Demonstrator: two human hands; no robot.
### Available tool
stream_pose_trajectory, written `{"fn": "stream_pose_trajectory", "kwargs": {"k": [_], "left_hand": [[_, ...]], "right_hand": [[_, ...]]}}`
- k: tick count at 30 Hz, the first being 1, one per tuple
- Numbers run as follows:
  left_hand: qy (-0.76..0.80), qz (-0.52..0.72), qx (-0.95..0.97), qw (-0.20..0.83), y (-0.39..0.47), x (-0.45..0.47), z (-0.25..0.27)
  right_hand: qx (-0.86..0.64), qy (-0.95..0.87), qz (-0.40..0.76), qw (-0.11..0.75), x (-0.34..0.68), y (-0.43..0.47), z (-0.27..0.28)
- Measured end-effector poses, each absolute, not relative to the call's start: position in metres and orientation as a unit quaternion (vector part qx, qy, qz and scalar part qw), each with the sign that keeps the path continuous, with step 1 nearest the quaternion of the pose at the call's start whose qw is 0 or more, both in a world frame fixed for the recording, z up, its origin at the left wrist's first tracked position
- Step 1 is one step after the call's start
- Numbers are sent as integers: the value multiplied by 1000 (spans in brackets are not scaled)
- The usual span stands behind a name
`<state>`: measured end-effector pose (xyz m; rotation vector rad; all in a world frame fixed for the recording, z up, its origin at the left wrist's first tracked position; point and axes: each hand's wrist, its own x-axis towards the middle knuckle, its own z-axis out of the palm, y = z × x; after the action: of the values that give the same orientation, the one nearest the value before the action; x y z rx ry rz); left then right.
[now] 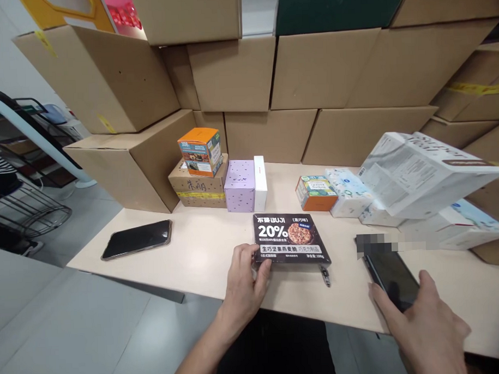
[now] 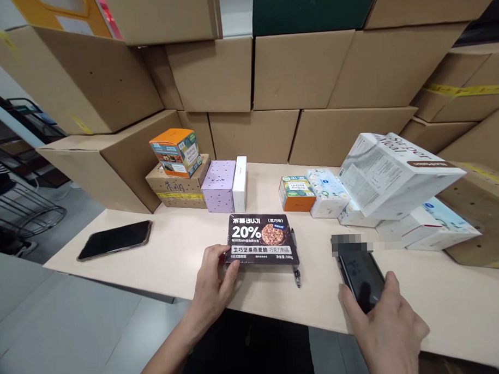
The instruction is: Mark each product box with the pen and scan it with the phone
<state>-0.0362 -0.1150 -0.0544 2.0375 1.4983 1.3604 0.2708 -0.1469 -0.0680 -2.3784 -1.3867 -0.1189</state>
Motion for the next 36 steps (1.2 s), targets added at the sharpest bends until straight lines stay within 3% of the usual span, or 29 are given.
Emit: {"fn": "stream_pose_trajectory", "kwargs": {"k": [10,17,26,36], "left_hand": [[523,457,703,153,-112,-32,-54],[525,454,700,168,-111,-28,-52],[504,481,696,174,-118,-33,-52],[484,503,693,180,-117,-34,-58]], "right_hand": [[-820,-444,31,360,232,-160,-48],[-688,-528,81,492,161,-160,-51],[-609,-634,-40,475,119,-150,-59],[-605,-640,-94,464,110,-144,-62]]}}
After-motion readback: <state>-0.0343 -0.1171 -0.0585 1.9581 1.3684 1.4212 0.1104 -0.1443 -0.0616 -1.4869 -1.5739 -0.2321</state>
